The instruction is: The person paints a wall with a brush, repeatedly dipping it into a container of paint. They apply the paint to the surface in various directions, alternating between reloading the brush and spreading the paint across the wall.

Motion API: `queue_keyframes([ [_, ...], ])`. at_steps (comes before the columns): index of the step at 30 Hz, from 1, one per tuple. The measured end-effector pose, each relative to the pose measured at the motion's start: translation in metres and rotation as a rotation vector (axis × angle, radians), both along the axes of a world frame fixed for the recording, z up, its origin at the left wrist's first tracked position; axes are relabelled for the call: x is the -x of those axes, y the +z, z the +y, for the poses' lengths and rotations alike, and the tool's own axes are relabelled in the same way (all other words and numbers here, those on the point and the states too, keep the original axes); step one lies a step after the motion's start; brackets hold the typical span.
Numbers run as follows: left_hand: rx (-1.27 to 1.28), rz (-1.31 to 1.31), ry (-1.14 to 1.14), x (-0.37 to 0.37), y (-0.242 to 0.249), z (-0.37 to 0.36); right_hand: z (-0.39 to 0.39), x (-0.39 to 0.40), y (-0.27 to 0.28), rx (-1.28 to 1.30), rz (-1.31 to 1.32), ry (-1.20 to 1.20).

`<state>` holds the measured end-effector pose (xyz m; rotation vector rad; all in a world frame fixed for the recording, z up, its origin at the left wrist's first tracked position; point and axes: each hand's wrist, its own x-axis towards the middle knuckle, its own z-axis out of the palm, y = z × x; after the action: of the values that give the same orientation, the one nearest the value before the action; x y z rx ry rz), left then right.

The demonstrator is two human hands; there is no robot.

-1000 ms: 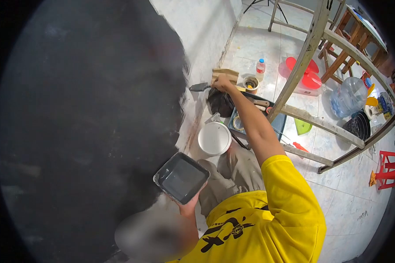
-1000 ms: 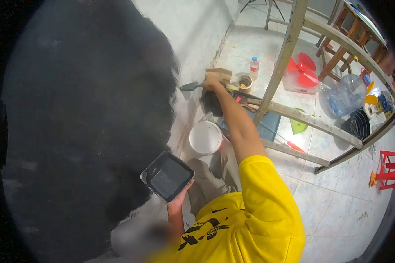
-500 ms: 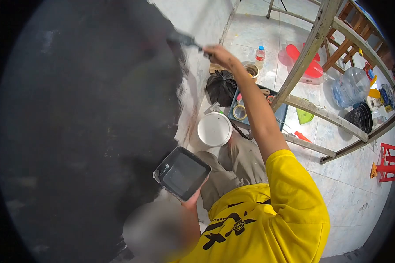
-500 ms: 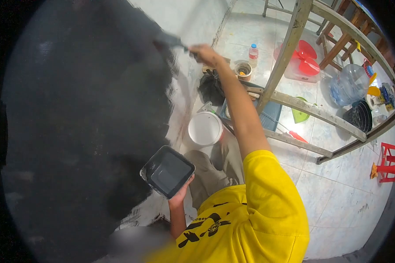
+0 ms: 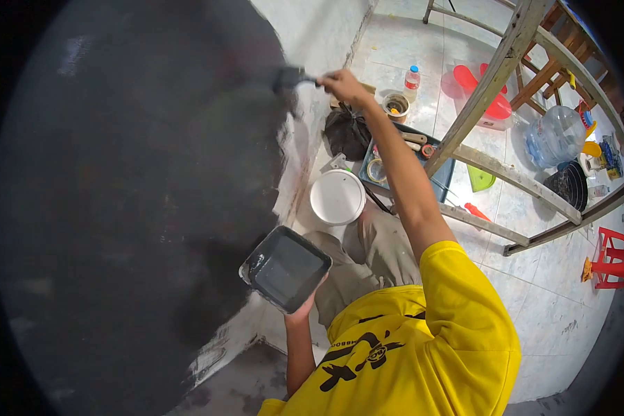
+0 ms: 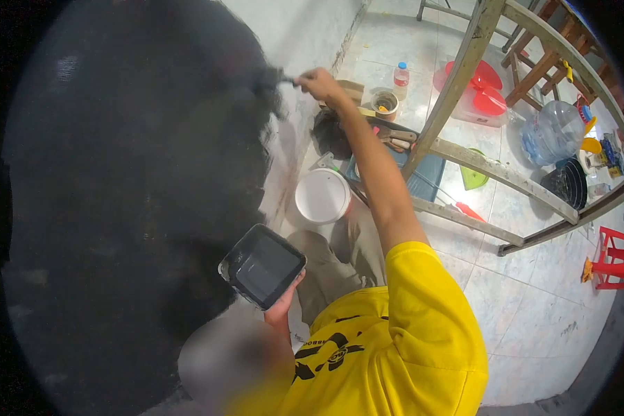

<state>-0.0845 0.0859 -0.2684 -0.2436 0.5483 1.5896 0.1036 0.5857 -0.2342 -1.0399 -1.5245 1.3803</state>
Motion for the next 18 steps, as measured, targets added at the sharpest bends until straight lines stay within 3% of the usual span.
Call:
queue_keyframes([
  [3,-0.004,0.028,0.017,0.004,-0.018,-0.007,-0.023,-0.018,0.022,0.25,0.669,0.199],
  [6,0.064,-0.218,0.15,0.012,-0.021,-0.011,-0.026,-0.008,-0.043,0.315,0.47,0.094],
  [8,0.006,-0.183,0.176,0.018,-0.032,-0.014,-0.042,0.008,-0.105,0.165,-0.022,0.027],
  [10,-0.02,-0.165,0.191,0.022,-0.037,-0.018,-0.055,0.03,-0.168,0.138,-0.182,-0.065],
  [13,-0.029,-0.191,0.218,0.023,-0.04,-0.022,-0.069,0.046,-0.176,-0.029,-0.766,-0.269],
  [16,-0.034,-0.215,0.223,0.028,-0.04,-0.023,-0.058,0.057,-0.163,0.064,-0.546,-0.273],
  [17,-0.038,-0.226,0.228,0.028,-0.042,-0.022,-0.053,0.058,-0.144,-0.064,-0.547,-0.204],
  [18,-0.039,-0.238,0.235,0.027,-0.043,-0.023,-0.054,0.051,-0.121,-0.029,-0.361,-0.171],
])
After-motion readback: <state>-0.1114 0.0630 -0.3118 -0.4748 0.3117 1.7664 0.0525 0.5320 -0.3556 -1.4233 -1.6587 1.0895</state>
